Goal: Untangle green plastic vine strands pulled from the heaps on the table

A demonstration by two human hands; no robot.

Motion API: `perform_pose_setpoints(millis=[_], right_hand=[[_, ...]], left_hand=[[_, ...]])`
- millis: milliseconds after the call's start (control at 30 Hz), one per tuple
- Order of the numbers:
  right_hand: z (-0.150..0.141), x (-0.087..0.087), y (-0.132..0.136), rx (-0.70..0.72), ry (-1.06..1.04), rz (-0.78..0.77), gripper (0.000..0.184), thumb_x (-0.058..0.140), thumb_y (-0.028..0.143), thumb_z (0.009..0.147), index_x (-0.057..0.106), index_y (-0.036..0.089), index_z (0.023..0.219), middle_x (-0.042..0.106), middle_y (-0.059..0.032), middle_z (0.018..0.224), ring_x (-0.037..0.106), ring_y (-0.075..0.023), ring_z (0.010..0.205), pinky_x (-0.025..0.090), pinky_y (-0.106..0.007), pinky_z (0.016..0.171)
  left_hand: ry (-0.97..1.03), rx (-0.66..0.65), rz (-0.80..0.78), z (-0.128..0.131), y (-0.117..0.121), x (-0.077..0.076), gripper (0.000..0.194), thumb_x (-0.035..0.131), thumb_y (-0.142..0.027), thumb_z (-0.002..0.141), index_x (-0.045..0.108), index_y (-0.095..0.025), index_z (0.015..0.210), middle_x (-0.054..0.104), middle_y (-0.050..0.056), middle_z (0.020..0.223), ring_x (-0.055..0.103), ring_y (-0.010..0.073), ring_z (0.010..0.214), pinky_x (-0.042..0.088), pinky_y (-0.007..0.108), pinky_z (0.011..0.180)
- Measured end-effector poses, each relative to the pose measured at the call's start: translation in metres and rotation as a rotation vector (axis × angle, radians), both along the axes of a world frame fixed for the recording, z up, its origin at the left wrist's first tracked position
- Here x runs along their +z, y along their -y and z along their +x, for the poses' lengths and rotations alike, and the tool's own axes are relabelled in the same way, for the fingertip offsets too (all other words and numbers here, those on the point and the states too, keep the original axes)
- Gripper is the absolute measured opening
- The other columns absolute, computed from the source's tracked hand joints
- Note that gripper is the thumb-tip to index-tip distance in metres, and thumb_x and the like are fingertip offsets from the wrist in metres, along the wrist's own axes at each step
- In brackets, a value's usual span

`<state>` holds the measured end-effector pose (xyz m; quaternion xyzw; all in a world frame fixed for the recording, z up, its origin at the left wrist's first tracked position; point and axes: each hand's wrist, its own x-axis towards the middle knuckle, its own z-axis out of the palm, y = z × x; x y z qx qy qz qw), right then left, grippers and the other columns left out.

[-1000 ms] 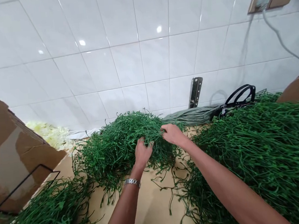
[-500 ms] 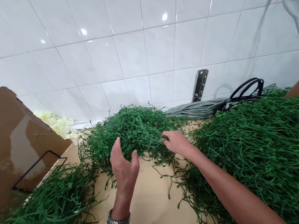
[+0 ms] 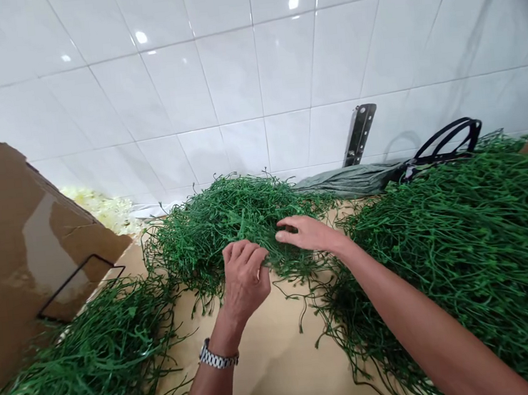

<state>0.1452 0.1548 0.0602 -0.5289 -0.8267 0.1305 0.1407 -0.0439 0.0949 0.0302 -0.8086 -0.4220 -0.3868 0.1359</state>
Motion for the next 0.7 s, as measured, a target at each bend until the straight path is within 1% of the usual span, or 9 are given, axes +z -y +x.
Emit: perform_pose_setpoints(millis=[67,100,167,233,300,400,533,600,700], right_hand=[[-0.001,-0.005,-0.009,0.007,0.011,-0.03,0.046,0.025,0.045,0.093,0.059,0.021,0.11,0.064,-0.0054,0.105,0.059,-0.0147,0.092,0.042,-0.021,0.073],[-0.002,-0.008,-0.011,-0.001,0.029,-0.041,0.045,0.025,0.043,0.093,0.06,0.019,0.108,0.065,-0.0067,0.105,0.06,-0.0153,0.091,0.042,-0.022,0.073],[-0.006,-0.015,-0.012,-0.029,0.085,-0.058,0.038,0.038,0.039,0.09,0.061,0.016,0.109,0.064,-0.0109,0.106,0.06,-0.0195,0.092,0.042,-0.025,0.074],[-0.009,-0.017,-0.006,-0.056,0.146,-0.058,0.036,0.049,0.035,0.084,0.06,0.015,0.112,0.063,-0.0145,0.108,0.06,-0.0247,0.094,0.042,-0.03,0.075],[-0.01,-0.013,0.003,-0.076,0.191,-0.034,0.036,0.049,0.033,0.084,0.06,0.016,0.113,0.062,-0.0159,0.108,0.059,-0.0277,0.094,0.042,-0.033,0.075],[-0.008,0.002,0.018,-0.083,0.233,0.01,0.032,0.042,0.034,0.088,0.062,0.02,0.11,0.063,-0.0141,0.104,0.059,-0.0278,0.093,0.041,-0.035,0.076],[-0.007,0.017,0.041,-0.09,0.277,0.063,0.031,0.039,0.031,0.09,0.066,0.018,0.1,0.063,-0.0135,0.095,0.059,-0.0267,0.087,0.041,-0.035,0.073],[-0.008,0.018,0.055,-0.036,0.264,0.146,0.03,0.039,0.03,0.091,0.066,0.017,0.099,0.062,-0.0125,0.095,0.057,-0.0251,0.089,0.04,-0.033,0.073],[-0.011,0.008,0.078,0.168,0.201,0.219,0.028,0.041,0.026,0.09,0.065,0.017,0.102,0.062,-0.0101,0.096,0.052,-0.0233,0.097,0.039,-0.033,0.08]], left_hand=[[0.015,0.0,-0.124,-0.004,0.015,-0.01,0.014,0.05,-0.008,0.072,0.056,-0.018,0.08,0.061,0.005,0.081,0.049,0.0211,0.088,0.037,0.037,0.079],[0.022,0.016,-0.18,-0.004,0.022,-0.016,0.018,0.05,-0.007,0.071,0.057,-0.018,0.083,0.061,0.005,0.083,0.049,0.0213,0.088,0.037,0.036,0.077],[0.032,0.061,-0.256,-0.005,0.033,-0.028,0.029,0.048,-0.005,0.07,0.058,-0.019,0.094,0.06,0.005,0.083,0.049,0.0216,0.085,0.039,0.035,0.073],[0.053,0.093,-0.295,-0.006,0.042,-0.037,0.037,0.046,-0.004,0.071,0.058,-0.019,0.102,0.057,0.006,0.081,0.049,0.021,0.082,0.04,0.034,0.072],[0.101,0.116,-0.313,-0.007,0.051,-0.041,0.035,0.046,-0.004,0.073,0.058,-0.017,0.103,0.056,0.006,0.079,0.049,0.02,0.079,0.042,0.033,0.073],[0.146,0.148,-0.328,-0.009,0.067,-0.045,0.034,0.046,-0.005,0.076,0.057,-0.015,0.106,0.057,0.006,0.081,0.051,0.0192,0.079,0.043,0.031,0.073],[0.097,0.152,-0.359,-0.014,0.087,-0.054,0.036,0.045,-0.007,0.079,0.058,-0.018,0.111,0.056,0.004,0.074,0.052,0.0169,0.072,0.043,0.027,0.065],[0.085,0.168,-0.415,-0.016,0.095,-0.057,0.033,0.045,-0.009,0.08,0.061,-0.018,0.107,0.057,0.004,0.072,0.053,0.0158,0.069,0.043,0.025,0.062],[0.097,0.221,-0.51,-0.019,0.103,-0.055,0.027,0.046,-0.015,0.082,0.065,-0.018,0.101,0.06,0.004,0.073,0.056,0.0157,0.071,0.043,0.025,0.062]])
